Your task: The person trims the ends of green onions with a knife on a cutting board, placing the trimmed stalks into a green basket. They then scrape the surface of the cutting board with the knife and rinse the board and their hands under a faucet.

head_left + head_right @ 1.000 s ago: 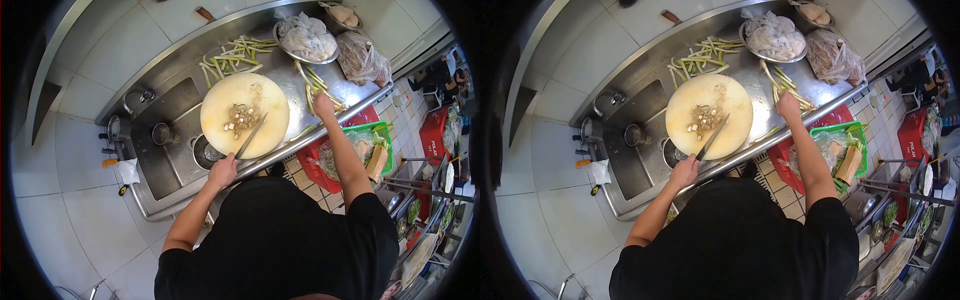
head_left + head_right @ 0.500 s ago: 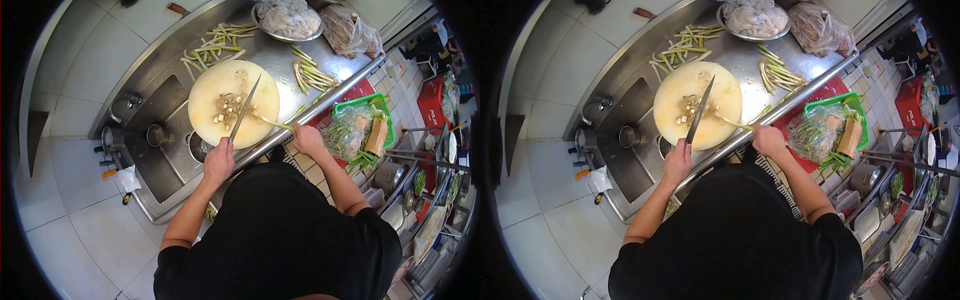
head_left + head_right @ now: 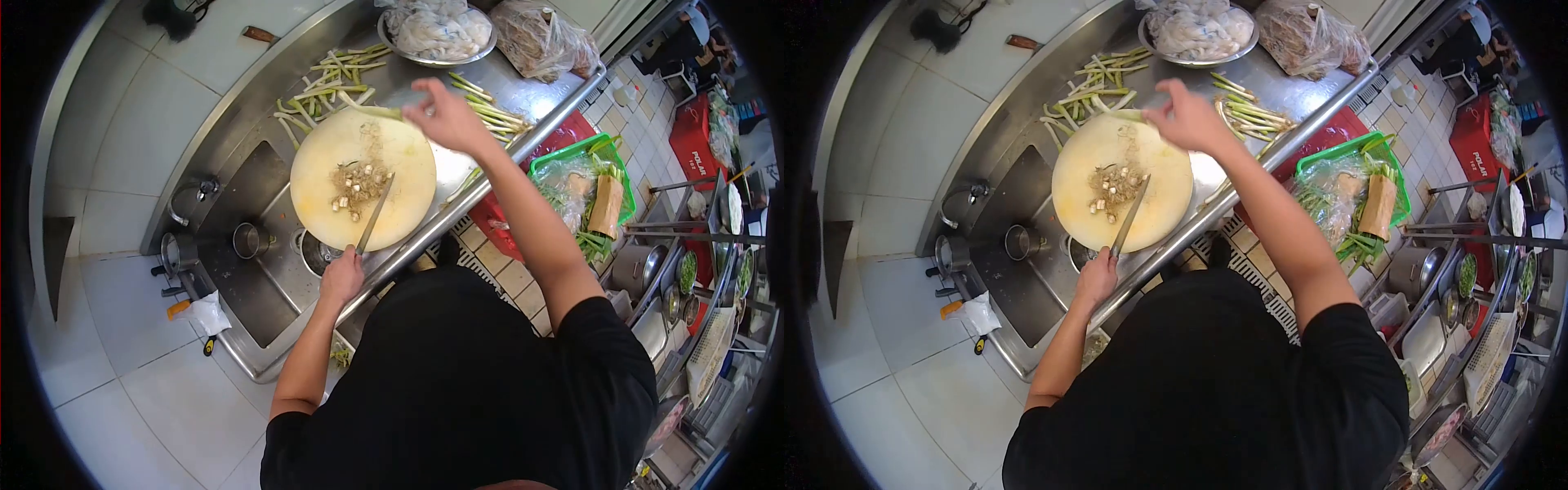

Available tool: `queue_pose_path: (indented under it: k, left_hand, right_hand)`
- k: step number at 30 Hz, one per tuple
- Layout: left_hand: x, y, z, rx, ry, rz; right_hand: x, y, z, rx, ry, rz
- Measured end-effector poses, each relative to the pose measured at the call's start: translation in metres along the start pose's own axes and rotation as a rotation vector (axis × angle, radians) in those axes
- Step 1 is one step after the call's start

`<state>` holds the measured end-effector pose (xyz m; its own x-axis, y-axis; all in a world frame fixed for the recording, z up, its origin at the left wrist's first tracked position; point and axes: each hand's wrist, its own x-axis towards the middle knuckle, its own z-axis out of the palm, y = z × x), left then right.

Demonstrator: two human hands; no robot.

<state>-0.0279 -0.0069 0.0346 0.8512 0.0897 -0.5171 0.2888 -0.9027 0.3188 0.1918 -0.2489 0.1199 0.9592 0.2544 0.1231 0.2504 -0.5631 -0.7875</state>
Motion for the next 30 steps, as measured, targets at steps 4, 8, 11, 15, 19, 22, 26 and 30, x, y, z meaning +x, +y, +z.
queue_pose_path:
  k: [4,8,11,15,19,22,26,30]
  left_hand:
    - [0.0,-0.01,0.015,-0.01,0.034,0.021]
    - [-0.015,0.015,0.007,-0.026,0.063,-0.046]
    - [-0.019,0.023,0.016,-0.103,0.129,-0.009]
    - [-0.012,0.03,0.021,-0.12,0.022,0.013]
    - [0.007,0.008,0.021,-0.136,0.011,-0.009]
    - [0.014,0.001,0.004,-0.079,0.016,-0.076]
    - [0.01,0.008,-0.008,-0.071,0.053,-0.01]
    - [0.0,0.029,-0.025,-0.063,0.129,0.035]
  right_hand:
    - [0.063,0.11,0.027,-0.114,0.122,0.181]
    - [0.01,0.201,0.067,-0.677,-0.154,0.426]
    - [-0.022,0.202,0.083,-0.693,-0.054,0.401]
    - [-0.043,0.189,0.09,-0.648,-0.035,0.471]
    - [-0.05,0.182,0.071,-0.391,-0.031,0.432]
    - [-0.066,0.142,0.048,-0.29,0.09,0.263]
    - [-0.104,0.102,0.056,-0.092,-0.018,-0.092]
    - [-0.124,0.103,0.072,-0.165,-0.101,-0.002]
